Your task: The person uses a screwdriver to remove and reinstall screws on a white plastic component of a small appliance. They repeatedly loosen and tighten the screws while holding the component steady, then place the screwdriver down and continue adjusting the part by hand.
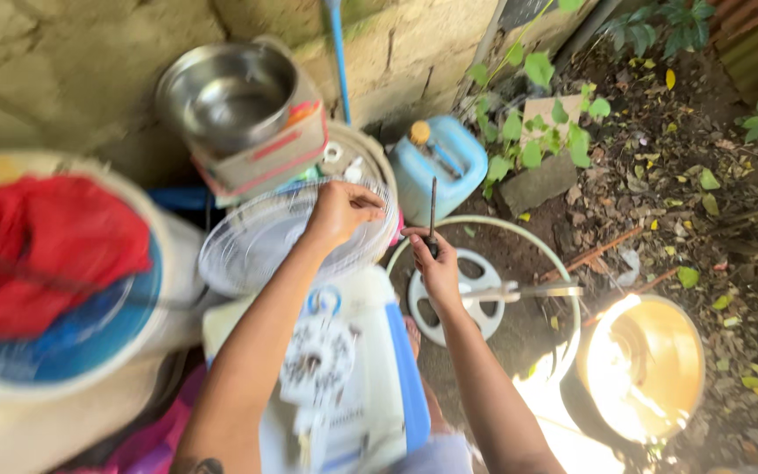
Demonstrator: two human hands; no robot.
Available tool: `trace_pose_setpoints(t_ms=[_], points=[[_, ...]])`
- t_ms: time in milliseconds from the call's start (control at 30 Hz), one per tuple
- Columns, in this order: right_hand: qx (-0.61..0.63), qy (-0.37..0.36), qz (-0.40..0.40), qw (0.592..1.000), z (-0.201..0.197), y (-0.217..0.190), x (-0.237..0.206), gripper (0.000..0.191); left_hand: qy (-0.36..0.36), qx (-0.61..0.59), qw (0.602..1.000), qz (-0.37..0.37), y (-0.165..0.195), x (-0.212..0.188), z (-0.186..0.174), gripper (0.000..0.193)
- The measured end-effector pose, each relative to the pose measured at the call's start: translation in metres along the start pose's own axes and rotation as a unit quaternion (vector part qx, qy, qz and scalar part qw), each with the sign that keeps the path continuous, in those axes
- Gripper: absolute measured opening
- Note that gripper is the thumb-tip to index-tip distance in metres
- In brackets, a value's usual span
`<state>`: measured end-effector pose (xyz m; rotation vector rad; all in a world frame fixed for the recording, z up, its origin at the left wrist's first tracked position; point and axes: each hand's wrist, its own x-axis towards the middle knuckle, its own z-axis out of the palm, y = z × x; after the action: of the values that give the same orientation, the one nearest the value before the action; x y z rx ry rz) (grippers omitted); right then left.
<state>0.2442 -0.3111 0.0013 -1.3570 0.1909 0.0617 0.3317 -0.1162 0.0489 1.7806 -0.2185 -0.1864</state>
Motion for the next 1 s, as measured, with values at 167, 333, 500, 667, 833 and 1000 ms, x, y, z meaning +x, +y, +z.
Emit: trace_pose_setpoints(t_ms=[167,333,500,667,833,1000], points=[[-0.039,-0.07,-0.007,0.997,0.025,0.011,-0.081,0.018,0.054,-0.018,0.998,0.037,0.004,-0.126,-0.027,0.015],[-0.121,-0.096,-0.006,0.988,0.057,0.035,-0.142,0.014,0.135,-0.061,0.989,-0.005,-0.023,-0.225,-0.032,0.016],[-0.173,-0.068,-0.077,0.98,0.068,0.044,-0.161,0.012,0.21,-0.024,0.977,0.027,-0.048,-0.272,-0.028,0.016],[-0.198,-0.013,-0.056,0.978,0.068,0.042,-0.162,0.013,0.239,0.05,0.969,0.025,-0.054,-0.279,-0.022,0.017],[-0.224,0.02,-0.032,0.974,0.069,0.043,-0.161,0.013,0.241,0.141,0.958,0.066,-0.058,-0.275,-0.021,0.016],[-0.2,0.018,-0.048,0.979,0.068,0.048,-0.15,0.013,0.198,0.178,0.963,0.039,-0.063,-0.266,-0.021,0.016]])
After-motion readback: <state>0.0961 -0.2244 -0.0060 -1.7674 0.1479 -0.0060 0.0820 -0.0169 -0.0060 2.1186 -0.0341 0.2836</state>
